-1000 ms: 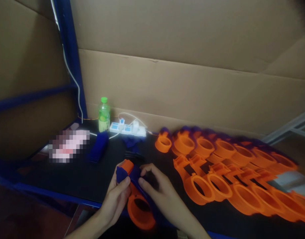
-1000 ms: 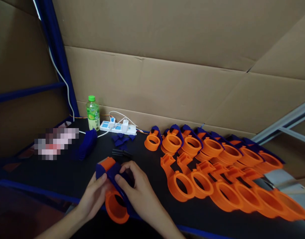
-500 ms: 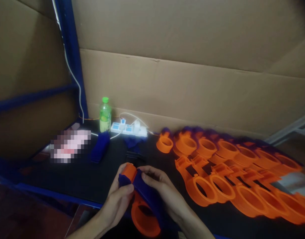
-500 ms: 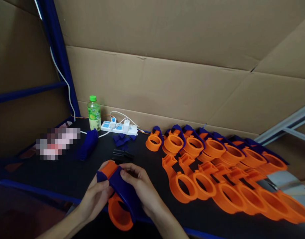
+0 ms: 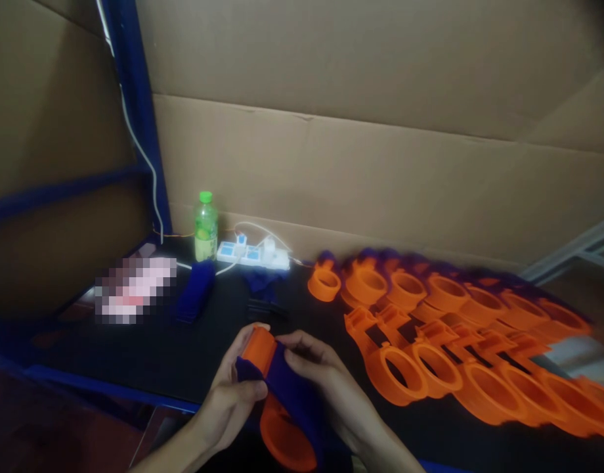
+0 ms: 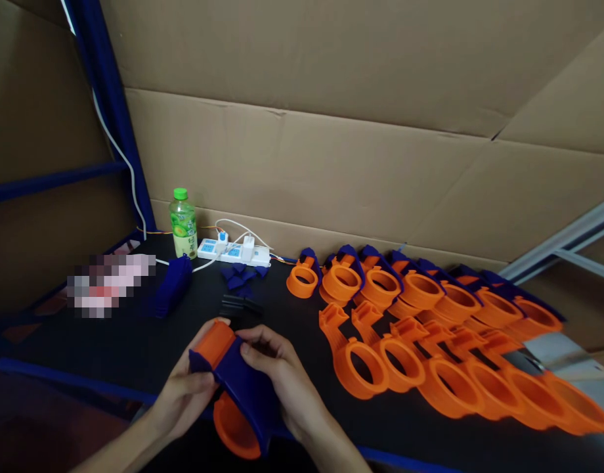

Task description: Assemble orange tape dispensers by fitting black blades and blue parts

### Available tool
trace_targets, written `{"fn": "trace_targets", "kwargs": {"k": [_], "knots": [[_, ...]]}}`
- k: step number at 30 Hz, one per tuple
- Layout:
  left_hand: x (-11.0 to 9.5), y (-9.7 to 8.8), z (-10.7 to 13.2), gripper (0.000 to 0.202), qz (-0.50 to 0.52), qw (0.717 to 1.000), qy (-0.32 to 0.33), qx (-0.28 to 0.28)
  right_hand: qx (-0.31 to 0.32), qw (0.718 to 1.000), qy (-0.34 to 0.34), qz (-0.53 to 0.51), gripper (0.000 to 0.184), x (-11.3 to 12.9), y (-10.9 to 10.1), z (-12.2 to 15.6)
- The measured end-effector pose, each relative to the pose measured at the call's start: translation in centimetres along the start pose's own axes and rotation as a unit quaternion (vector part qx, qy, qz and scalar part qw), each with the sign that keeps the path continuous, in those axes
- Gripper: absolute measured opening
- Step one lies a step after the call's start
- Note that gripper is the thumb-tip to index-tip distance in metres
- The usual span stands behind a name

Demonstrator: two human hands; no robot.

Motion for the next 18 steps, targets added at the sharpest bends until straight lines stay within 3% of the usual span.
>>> {"fn": "trace_targets", "kwargs": {"k": [6,11,14,18], "knots": [[-0.3,0.4,-0.1,0.067,-0.020,1.000,0.004,0.023,0.002,1.000,-0.016,0.023,0.027,0.3,0.0,0.3],[0.0,0.3,0.0,0.060,-0.018,1.000,0.020,-0.012,-0.021,0.988,-0.094,0.125,0.028,0.9,0.1,-0.1],[0.2,0.3,-0.1,0.057,-0.016,0.999,0.020,-0.020,-0.064,0.941,-0.206,0.261,0.031,1.3,0.0,0.4],[0.3,0.5,-0.3,0.048,-0.011,0.998,0.025,-0.055,-0.097,0.829,-0.357,0.419,0.043,0.6,-0.3,2.6]]}}
Point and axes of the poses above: each hand's wrist, its own z-axis away from the middle knuckle, its own y-axis out of the palm, x = y × z, the point moved 2 cm from there along -z, towards the middle knuckle, and after that the axes turned 10 degrees about -x, right-handed, at the moved point
